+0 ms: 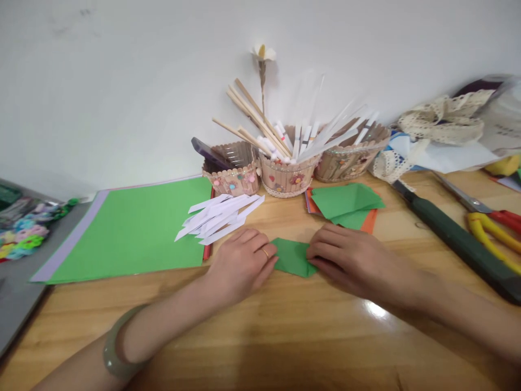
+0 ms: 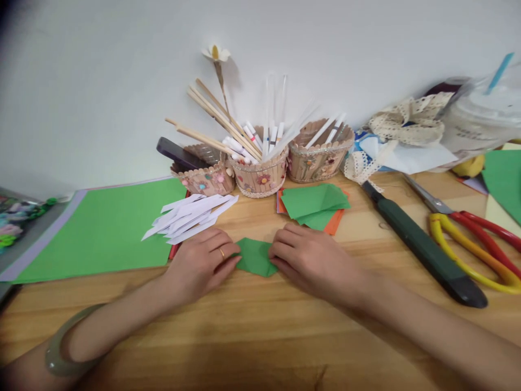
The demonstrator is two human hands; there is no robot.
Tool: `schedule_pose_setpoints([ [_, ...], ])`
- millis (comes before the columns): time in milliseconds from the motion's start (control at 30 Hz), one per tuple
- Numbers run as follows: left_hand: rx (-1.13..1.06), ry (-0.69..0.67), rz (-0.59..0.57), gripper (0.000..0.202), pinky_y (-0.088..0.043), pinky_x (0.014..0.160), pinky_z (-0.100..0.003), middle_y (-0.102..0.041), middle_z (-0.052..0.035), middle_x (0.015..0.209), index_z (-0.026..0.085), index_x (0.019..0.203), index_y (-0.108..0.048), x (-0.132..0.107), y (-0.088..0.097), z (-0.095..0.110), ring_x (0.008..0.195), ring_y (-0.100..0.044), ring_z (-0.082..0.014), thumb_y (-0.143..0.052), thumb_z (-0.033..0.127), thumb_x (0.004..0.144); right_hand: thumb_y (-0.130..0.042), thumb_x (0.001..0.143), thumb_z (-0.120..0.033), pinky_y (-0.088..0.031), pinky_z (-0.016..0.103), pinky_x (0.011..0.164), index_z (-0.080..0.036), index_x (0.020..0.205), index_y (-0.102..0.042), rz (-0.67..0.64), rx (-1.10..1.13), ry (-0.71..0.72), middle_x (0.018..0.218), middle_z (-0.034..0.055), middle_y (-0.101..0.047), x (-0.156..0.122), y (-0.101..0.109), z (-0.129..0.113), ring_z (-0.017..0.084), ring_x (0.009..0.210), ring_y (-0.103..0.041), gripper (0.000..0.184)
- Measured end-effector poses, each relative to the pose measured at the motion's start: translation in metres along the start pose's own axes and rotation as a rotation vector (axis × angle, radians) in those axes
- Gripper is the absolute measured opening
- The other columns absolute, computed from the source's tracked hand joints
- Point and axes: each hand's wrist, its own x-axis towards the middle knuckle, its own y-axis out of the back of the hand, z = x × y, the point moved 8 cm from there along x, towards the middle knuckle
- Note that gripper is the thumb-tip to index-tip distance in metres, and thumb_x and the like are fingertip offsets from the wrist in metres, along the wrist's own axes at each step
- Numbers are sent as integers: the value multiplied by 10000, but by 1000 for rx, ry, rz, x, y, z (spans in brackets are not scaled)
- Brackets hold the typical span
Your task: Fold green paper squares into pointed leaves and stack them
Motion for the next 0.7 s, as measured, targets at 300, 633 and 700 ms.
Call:
schedule_pose_setpoints([
  [300, -88, -17, 11, 127, -503, 721, -338, -655, -67, 818, 147, 845, -626, 2, 5, -2, 841, -587, -212, -513, 198, 818, -345, 932, -136, -461, 315, 655, -128, 927, -602, 60, -235, 145, 817, 88, -615, -3, 1, -2, 189, 770, -544, 257],
  [633, -111, -94, 18, 145, -404, 952, -443, -680, -90, 950, 147, 936, -572, 2, 13, -6, 1056, -582, -238, -542, 237, 827, -466, 888, -202, -482, 310, 656, -153, 873, -555, 120, -158, 57, 832, 72, -626, -9, 10, -6, 173, 745, -561, 102],
  [700, -122, -116, -5, 86, -407, 951, -417, -686, -50, 881, 165, 877, -593, 3, 12, -6, 1045, -588, -227, -542, 219, 833, -470, 900, -204, -483, 319, 702, -153, 863, -570, 135, -174, 76, 868, 75, -633, -9, 9, -6, 181, 801, -565, 118],
])
